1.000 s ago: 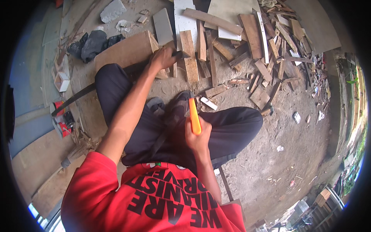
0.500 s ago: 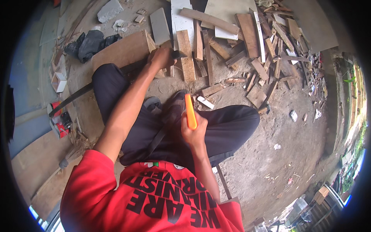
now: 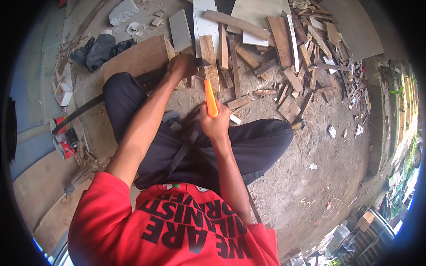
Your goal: The person sits cross-legged on the floor and uses a hand saw to cut a small piece of wood held between their legs. They repeatedly saw back and forth, adjusting the wood occasionally, while surrounded by scattered wood scraps and debris.
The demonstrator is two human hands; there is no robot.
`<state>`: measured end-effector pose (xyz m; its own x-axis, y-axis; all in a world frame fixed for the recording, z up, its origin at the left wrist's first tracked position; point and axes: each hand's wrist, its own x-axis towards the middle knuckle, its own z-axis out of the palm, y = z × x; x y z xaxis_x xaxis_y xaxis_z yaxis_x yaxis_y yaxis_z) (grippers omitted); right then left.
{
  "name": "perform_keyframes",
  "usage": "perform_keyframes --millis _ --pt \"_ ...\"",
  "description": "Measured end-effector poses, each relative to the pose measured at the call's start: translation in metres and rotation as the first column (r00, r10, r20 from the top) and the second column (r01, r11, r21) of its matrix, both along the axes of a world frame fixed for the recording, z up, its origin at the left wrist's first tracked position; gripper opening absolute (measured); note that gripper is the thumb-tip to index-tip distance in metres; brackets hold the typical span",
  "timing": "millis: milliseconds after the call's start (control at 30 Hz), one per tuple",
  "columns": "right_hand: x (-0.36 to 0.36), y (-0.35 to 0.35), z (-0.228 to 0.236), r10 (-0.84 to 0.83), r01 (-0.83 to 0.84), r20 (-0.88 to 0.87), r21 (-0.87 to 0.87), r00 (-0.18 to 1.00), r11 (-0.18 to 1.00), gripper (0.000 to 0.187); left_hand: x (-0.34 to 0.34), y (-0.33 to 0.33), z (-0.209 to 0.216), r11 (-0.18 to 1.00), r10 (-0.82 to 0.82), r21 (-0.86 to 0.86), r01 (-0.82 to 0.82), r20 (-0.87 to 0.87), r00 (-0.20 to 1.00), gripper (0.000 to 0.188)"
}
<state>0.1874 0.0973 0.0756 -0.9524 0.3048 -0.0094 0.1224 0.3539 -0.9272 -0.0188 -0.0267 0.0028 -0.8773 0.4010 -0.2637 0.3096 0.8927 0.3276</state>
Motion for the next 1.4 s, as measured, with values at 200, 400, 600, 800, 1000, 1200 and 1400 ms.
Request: perform_keyframes --millis 200,400,600,800,1000,1200,1400 --pt "0.136 0.006 0.017 0.019 -0.012 0.128 -0.054 0.992 0.998 0.018 0.001 -0.012 -0.04 0.996 0.079 0.047 -0.077 -0.048 0.996 0.021" --pt "0.124 0.01 0.02 0.002 0.006 0.097 -0.087 0.995 0.996 0.015 0.006 -0.007 -0.03 1.0 0.024 0.012 -0.023 -0.082 0.996 0.01" --pt "-0.019 0.0 -0.011 -0.002 0.001 -0.019 -0.022 1.0 1.0 0.02 0.003 0.004 -0.002 0.991 -0.066 -0.115 0.066 0.005 0.998 0.017" --pt "0.108 0.004 0.004 0.017 -0.015 0.04 -0.062 0.999 0.998 0.017 -0.001 -0.01 -0.03 0.998 0.064 -0.003 -0.064 0.007 0.998 0.017" --pt "0.151 0.014 0.029 0.028 -0.016 0.174 -0.072 0.984 0.997 0.015 0.0 -0.014 -0.038 0.996 0.081 0.05 -0.079 -0.043 0.996 0.018" --pt "-0.049 0.003 -0.012 -0.013 0.014 -0.032 0.029 0.999 0.999 0.025 0.008 0.011 0.027 0.995 0.0 -0.095 0.009 0.087 0.996 0.026" --pt "0.029 -0.002 -0.008 0.061 -0.057 -0.057 0.078 0.996 0.995 0.01 -0.002 -0.007 -0.005 1.0 0.0 -0.03 -0.001 -0.03 1.0 0.025"
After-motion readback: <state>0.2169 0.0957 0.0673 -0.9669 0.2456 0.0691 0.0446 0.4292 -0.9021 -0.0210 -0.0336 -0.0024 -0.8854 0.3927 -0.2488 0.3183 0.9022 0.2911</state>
